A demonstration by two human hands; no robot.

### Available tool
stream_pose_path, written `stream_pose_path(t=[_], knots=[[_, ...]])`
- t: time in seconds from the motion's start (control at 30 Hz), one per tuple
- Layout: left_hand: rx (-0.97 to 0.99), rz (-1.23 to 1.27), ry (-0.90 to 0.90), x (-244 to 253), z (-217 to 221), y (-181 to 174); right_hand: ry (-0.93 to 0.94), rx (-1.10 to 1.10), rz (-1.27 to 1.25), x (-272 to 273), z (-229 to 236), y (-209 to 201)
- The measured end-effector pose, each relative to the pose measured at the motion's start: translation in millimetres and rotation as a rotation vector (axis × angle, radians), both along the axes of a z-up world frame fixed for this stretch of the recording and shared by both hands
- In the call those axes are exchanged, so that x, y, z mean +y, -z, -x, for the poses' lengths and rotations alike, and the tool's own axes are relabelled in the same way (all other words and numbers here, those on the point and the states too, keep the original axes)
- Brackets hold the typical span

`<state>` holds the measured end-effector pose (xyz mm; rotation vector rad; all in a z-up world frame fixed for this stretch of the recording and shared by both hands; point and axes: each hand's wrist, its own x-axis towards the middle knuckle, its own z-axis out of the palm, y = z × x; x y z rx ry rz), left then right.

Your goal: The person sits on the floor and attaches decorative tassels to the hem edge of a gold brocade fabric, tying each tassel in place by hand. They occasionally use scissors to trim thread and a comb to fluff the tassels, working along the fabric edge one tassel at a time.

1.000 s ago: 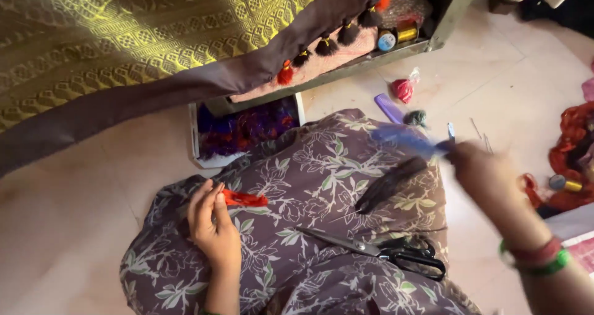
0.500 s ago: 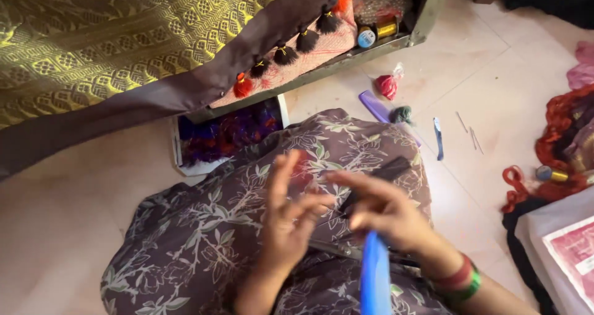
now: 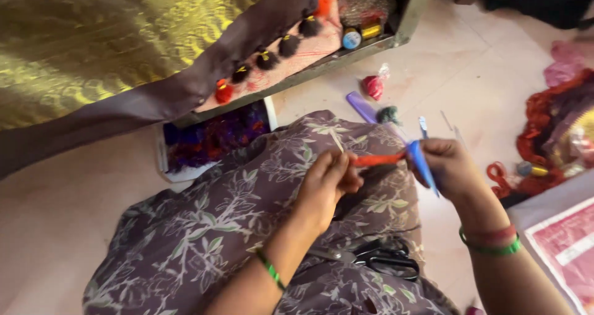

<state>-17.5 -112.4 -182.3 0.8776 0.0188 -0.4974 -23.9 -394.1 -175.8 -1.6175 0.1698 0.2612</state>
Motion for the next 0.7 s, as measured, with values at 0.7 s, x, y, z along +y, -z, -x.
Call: stream_pose_path(t=[0.7], knots=[[-0.278,-0.413,0.141,-52,-55,67,0.209,-0.499,1.287,-16,6,26]])
